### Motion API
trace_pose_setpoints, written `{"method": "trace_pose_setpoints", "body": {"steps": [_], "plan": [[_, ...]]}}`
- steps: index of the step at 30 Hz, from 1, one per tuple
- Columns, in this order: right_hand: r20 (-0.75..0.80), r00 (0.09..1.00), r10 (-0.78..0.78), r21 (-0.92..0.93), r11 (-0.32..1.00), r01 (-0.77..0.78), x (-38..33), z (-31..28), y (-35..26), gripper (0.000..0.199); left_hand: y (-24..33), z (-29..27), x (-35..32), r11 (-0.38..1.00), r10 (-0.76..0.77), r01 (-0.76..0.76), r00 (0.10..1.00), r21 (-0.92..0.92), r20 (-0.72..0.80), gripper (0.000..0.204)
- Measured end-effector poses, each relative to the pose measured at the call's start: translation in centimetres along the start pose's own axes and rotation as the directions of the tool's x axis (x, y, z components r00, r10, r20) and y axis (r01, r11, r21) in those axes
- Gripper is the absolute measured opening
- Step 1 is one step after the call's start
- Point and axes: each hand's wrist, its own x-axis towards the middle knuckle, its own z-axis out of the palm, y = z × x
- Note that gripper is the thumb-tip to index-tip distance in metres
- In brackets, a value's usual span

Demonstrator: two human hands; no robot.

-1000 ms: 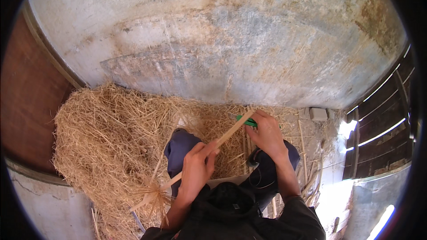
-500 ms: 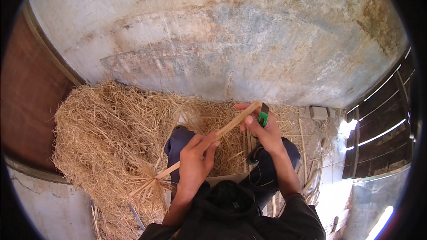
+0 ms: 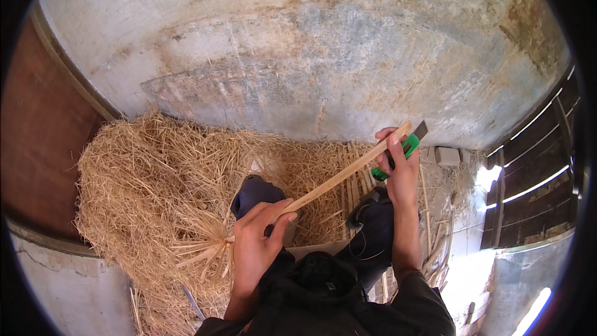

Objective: The person uses a small hand tool to shave and refine the surface of a bamboo stick while holding it over a pile of straw.

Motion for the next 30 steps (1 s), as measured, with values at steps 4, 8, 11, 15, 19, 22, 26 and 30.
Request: {"method": "trace_pose_setpoints", "body": {"steps": [4, 8, 11, 15, 19, 22, 26, 30], "plan": [[0.029, 0.990, -0.141, -0.106, 0.984, 0.143, -0.6, 0.0, 0.7, 0.035, 0.3, -0.2, -0.1, 1.000, 0.002, -0.002, 1.000, -0.021, 0.006, 0.030], [0.099, 0.995, -0.026, -0.014, 1.000, 0.028, -1.1, 0.0, 0.5, 0.032, 0.9, -0.2, 0.1, 0.999, 0.012, -0.011, 1.000, -0.043, 0.020, 0.031], [0.119, 0.993, -0.001, 0.123, 0.992, -0.014, -0.9, -0.1, 0.4, 0.027, 0.8, 0.2, 0.3, 0.998, 0.038, -0.036, 0.999, -0.047, 0.030, 0.031], [-0.083, 0.994, 0.068, 0.079, 0.995, -0.062, -0.5, 1.1, -0.9, 0.027, 1.2, 0.1, 0.7, 0.999, 0.053, -0.053, 0.998, -0.009, 0.044, 0.031], [-0.170, 0.985, 0.016, 0.047, 0.999, -0.008, 1.8, 0.6, -4.0, 0.027, 0.7, -0.8, 0.8, 0.999, 0.041, -0.041, 0.999, -0.003, 0.003, 0.031], [-0.018, 0.999, -0.049, 0.016, 0.999, 0.050, 3.0, -0.8, -6.3, 0.029, 1.7, -1.2, 0.8, 0.999, 0.045, -0.044, 0.999, -0.024, 0.018, 0.032], [-0.008, 0.987, -0.158, 0.007, 0.987, 0.159, 4.2, -0.2, -8.4, 0.032, 3.1, -1.5, 0.2, 0.996, 0.054, -0.045, 0.991, -0.078, 0.119, 0.034], [0.041, 0.972, -0.230, -0.019, 0.973, 0.231, 4.5, 1.3, -9.6, 0.038, 3.5, -0.9, -0.3, 0.980, -0.005, 0.042, 0.982, -0.194, 0.188, 0.031]]}}
